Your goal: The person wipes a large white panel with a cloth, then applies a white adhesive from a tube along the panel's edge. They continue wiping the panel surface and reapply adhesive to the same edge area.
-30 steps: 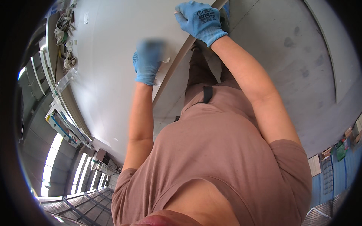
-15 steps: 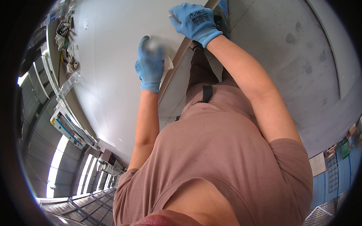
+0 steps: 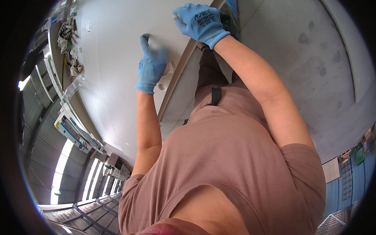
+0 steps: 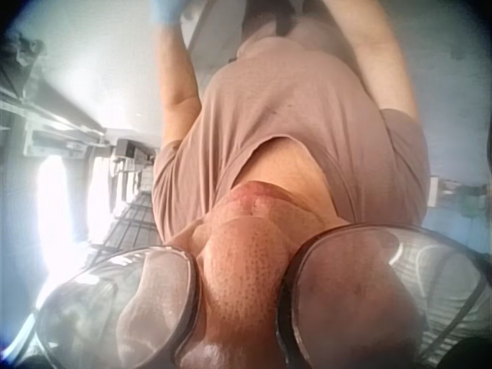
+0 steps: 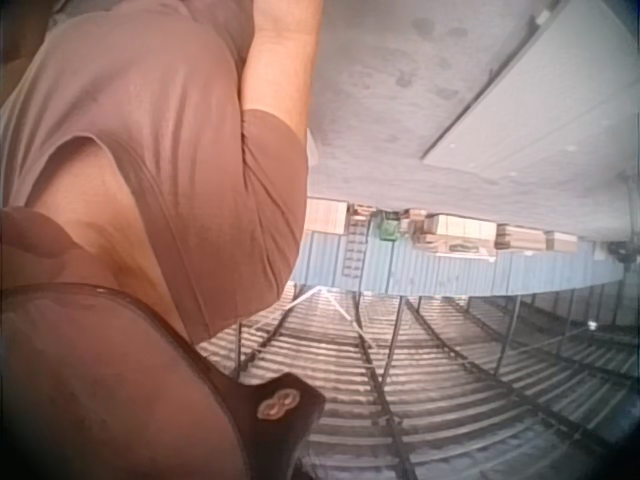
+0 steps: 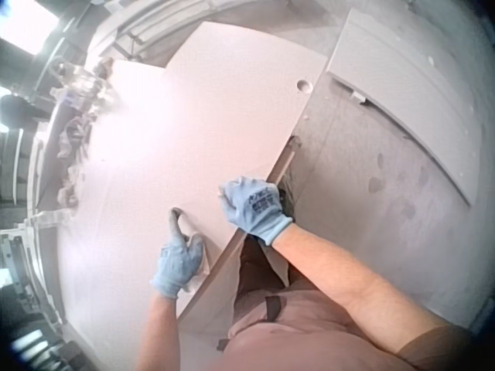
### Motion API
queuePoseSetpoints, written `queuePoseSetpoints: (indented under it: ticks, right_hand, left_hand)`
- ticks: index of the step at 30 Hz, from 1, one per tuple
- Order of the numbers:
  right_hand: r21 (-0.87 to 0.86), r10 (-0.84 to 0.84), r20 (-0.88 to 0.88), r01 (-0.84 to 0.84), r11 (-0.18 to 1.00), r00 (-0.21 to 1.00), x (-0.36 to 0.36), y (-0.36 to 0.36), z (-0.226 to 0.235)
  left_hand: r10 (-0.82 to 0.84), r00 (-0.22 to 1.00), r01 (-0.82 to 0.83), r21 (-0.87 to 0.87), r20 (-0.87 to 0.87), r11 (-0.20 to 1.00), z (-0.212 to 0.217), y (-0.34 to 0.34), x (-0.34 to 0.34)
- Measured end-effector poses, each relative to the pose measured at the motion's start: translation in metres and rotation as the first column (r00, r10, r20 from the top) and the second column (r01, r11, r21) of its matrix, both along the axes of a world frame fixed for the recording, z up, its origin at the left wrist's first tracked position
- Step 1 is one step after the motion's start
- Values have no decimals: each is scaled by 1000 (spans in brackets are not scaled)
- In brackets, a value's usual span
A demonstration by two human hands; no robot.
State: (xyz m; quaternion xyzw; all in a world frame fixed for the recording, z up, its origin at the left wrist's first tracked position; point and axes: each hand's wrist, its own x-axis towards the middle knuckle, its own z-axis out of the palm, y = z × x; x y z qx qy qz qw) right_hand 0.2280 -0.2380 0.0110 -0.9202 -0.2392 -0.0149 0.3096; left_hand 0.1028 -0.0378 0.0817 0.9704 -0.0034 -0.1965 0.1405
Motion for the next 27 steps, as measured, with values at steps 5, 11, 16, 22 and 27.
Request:
queuePoseSetpoints:
  ticks: [5, 11, 16, 22, 27]
  right_hand:
    - [-39, 28, -122, -33, 999, 992, 2, -1, 5]
    - [-43, 31, -111, -36, 998, 993, 2, 0, 10]
    - [48, 23, -25, -22, 999, 999, 1, -1, 5]
    - [8, 29, -31, -29, 1000, 999, 1, 0, 7]
    - [-14, 45, -57, -46, 999, 997, 2, -2, 10]
  left_hand:
    - [373, 924, -382, -213, -84, 899, 5, -10, -3]
    - [399, 897, -401, 29, -190, 916, 9, -19, 11]
    - [441, 884, -438, 57, -155, 897, 18, -17, 18]
    - [417, 906, -419, -5, -74, 908, 15, -18, 31]
    - [428, 902, -432, -99, -59, 897, 15, -21, 29]
